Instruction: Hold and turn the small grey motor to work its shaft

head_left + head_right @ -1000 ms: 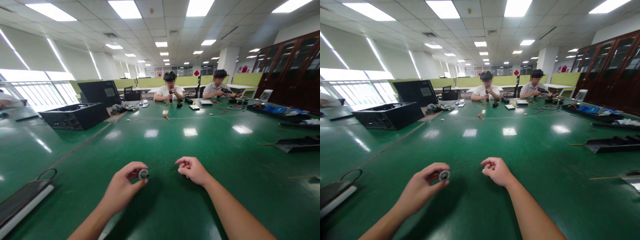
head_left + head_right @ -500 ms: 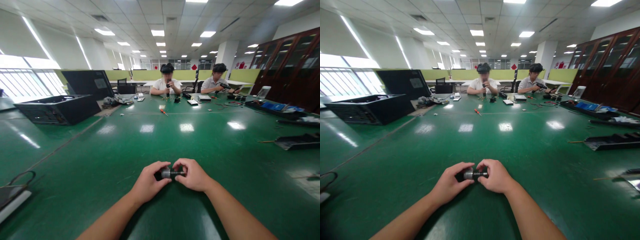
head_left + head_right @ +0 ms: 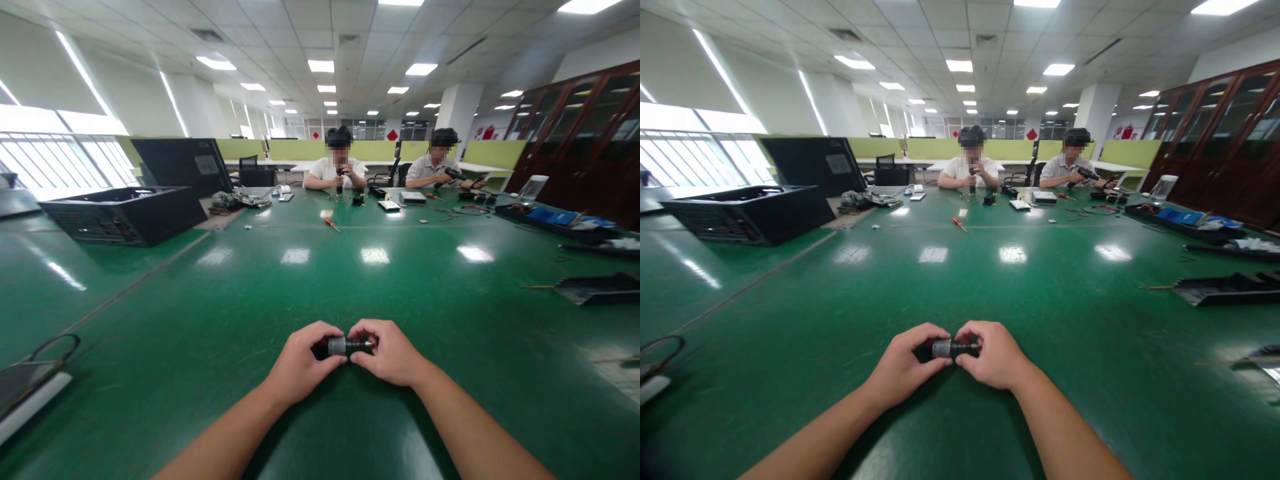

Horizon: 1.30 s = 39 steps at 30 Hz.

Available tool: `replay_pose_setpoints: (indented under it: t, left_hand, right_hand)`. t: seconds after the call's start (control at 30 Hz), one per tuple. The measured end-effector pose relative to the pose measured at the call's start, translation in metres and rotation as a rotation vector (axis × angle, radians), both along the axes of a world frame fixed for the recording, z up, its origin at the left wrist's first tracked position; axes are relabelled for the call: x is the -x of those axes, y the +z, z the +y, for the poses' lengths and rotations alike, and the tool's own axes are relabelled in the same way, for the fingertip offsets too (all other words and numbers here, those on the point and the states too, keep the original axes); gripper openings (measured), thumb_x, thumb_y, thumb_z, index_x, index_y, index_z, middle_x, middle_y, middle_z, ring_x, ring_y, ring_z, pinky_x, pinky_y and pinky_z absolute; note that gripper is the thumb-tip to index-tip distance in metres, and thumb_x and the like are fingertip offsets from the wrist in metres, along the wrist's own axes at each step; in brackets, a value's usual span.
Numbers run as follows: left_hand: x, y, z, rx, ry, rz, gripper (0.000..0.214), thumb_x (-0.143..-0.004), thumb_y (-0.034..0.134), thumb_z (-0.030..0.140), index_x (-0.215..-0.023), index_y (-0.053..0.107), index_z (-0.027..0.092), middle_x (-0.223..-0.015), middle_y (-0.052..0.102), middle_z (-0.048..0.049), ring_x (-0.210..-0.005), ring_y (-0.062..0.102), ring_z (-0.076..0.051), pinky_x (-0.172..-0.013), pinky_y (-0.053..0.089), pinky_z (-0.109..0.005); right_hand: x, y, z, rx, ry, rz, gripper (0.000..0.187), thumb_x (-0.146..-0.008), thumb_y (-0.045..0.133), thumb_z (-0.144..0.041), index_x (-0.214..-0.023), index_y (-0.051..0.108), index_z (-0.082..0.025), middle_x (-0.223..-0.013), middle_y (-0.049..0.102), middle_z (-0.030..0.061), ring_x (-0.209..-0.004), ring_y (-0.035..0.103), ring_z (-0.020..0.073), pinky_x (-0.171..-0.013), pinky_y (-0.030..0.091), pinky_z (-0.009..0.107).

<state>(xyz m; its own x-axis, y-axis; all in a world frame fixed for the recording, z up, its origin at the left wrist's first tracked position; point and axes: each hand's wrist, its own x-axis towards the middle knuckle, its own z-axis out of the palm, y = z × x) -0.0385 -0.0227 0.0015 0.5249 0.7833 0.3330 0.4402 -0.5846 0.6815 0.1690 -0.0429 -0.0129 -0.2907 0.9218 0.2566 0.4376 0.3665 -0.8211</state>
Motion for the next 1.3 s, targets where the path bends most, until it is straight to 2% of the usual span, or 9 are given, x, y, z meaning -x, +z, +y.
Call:
replay_pose_setpoints:
  t: [0.47, 1.3]
  left_hand:
    - [-0.0009, -0.0016, -0.0003, 0.006, 0.013, 0.0, 0.026, -0.074, 0.075, 0.017, -0.098, 0.067, 0.022, -0.09, 0.068, 0.0001, -0.084, 0.061, -0.017, -0.076, 0.045, -0.028]
    - [-0.0005, -0.0022, -0.0005, 0.011, 0.03, 0.007, 0.027, -0.072, 0.076, 0.018, -0.098, 0.067, 0.022, -0.091, 0.068, -0.0005, -0.085, 0.062, -0.018, -0.076, 0.046, -0.029]
  right_hand:
    - [-0.0005, -0.0002, -0.0003, -0.125, -0.009, -0.067, 0.01, -0.075, 0.069, -0.017, -0.083, 0.074, -0.019, -0.076, 0.068, 0.0006, -0.068, 0.059, 0.0137, -0.062, 0.04, 0.024]
    - [-0.0007, -0.0028, 0.0025, -0.113, -0.024, -0.094, 0.01, -0.076, 0.069, -0.02, -0.083, 0.076, -0.019, -0.072, 0.067, 0.0004, -0.063, 0.056, 0.0128, -0.059, 0.038, 0.024]
